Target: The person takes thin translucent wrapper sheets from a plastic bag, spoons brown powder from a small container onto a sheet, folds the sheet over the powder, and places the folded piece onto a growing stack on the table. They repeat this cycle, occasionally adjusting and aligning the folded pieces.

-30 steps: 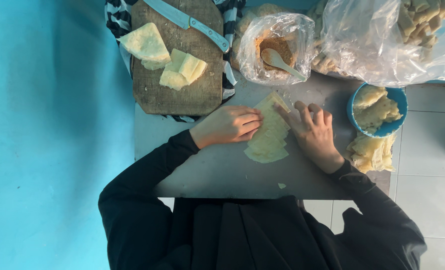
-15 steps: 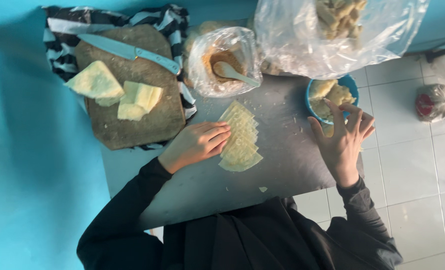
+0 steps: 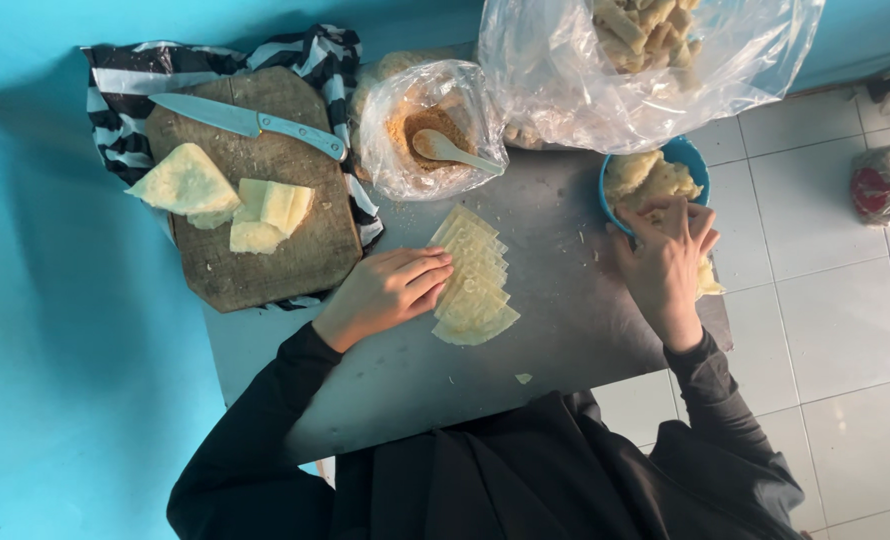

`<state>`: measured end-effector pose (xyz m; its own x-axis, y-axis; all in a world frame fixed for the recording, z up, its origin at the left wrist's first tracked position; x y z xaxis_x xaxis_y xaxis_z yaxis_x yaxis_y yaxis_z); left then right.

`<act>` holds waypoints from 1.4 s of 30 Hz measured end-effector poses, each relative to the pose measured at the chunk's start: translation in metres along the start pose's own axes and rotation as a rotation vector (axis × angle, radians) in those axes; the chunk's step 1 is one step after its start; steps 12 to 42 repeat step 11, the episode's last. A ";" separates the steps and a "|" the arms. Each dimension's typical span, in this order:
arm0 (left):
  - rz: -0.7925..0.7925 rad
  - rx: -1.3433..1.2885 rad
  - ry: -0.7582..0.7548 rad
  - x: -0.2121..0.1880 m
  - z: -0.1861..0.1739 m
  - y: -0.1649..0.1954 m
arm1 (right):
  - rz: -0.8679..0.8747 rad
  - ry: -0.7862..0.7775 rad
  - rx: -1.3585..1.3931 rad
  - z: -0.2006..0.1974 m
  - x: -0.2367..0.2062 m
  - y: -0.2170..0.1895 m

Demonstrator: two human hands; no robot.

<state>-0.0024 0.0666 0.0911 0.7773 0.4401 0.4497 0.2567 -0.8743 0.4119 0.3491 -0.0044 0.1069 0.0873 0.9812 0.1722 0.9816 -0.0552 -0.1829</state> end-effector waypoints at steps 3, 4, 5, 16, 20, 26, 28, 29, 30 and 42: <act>-0.004 -0.002 -0.005 0.000 0.000 0.001 | 0.013 -0.007 -0.010 0.000 -0.001 0.002; -0.007 -0.002 -0.006 0.000 -0.001 0.001 | 0.017 -0.012 -0.020 -0.001 0.000 0.002; -0.007 -0.001 -0.005 -0.001 -0.001 0.001 | 0.015 -0.007 -0.033 -0.001 -0.001 0.003; -0.015 0.005 -0.009 -0.004 0.001 0.001 | 0.027 0.014 -0.040 0.011 0.004 0.003; -0.015 0.005 -0.009 -0.004 0.001 0.001 | 0.027 0.014 -0.040 0.011 0.004 0.003; -0.015 0.005 -0.009 -0.004 0.001 0.001 | 0.027 0.014 -0.040 0.011 0.004 0.003; -0.015 0.005 -0.009 -0.004 0.001 0.001 | 0.027 0.014 -0.040 0.011 0.004 0.003; -0.015 0.005 -0.009 -0.004 0.001 0.001 | 0.027 0.014 -0.040 0.011 0.004 0.003; -0.015 0.005 -0.009 -0.004 0.001 0.001 | 0.027 0.014 -0.040 0.011 0.004 0.003; -0.015 0.005 -0.009 -0.004 0.001 0.001 | 0.027 0.014 -0.040 0.011 0.004 0.003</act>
Point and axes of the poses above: each hand's wrist, its own x-axis towards the middle knuckle, its own z-axis out of the palm, y = z × x, the point moved 2 cm from there along x, towards the middle knuckle, and after that the axes turned 6 degrees about -y, right-handed, at the moved point
